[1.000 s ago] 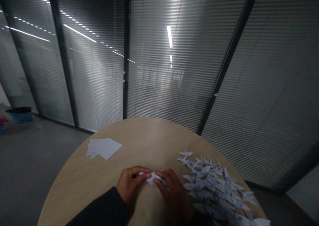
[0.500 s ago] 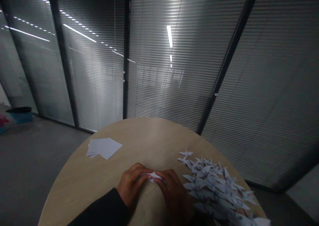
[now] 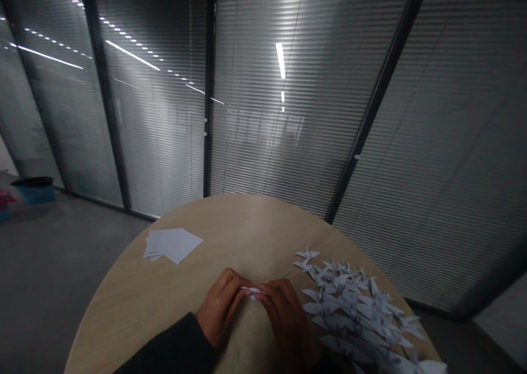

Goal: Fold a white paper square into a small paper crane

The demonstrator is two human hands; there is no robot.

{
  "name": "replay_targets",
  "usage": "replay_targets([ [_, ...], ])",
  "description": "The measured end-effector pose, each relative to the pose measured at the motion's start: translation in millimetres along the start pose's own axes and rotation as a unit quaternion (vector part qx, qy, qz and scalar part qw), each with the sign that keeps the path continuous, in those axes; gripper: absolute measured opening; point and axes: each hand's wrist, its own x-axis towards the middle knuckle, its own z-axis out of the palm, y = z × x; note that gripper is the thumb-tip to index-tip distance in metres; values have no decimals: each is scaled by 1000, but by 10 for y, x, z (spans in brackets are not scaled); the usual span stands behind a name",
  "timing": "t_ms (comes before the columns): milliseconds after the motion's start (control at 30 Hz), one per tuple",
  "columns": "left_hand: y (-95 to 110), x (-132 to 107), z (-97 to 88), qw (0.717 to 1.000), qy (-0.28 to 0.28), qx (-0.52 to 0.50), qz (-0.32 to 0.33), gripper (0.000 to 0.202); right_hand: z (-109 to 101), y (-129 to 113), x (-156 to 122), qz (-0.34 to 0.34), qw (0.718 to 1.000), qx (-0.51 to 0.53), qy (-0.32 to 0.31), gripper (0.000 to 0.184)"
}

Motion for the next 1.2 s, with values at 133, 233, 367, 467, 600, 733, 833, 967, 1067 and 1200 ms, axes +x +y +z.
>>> replay_targets([
  [133, 29, 3, -7, 1000, -12, 5, -15, 24, 18, 15, -7, 9, 1000, -5, 8, 27],
  [233, 29, 4, -1, 1000, -15, 5, -17, 24, 12, 26, -15, -4, 1000, -14, -2, 28],
  [367, 22, 2, 9, 999, -17, 3, -29, 25, -1, 44, -18, -23, 999, -22, -15, 29],
  [467, 38, 2, 10, 999, -25, -1, -29, 24, -5, 63, -8, -38, 998, -33, -26, 29],
  [600, 76, 2, 9, 999, -24, 4, -34, 25, -27, 34, 23, -43, 998, -38, -24, 29],
  [733, 103, -3, 4, 999, -32, 14, -21, 27, -55, -51, 54, -55, 997, -42, 18, 33],
  [833, 107, -1, -5, 999, -36, 18, -16, 29, -53, -75, 65, -67, 997, -34, 34, 35],
  [967, 63, 23, -19, 999, -35, 9, -23, 29, -24, -34, 56, -63, 997, -40, 25, 38],
  [1067, -11, 46, -26, 999, -25, 4, -34, 26, -5, 0, 41, -43, 999, -27, -8, 36],
  [1200, -98, 68, -39, 999, 12, -11, -50, 22, 3, 28, 35, -17, 1000, -6, -15, 33],
])
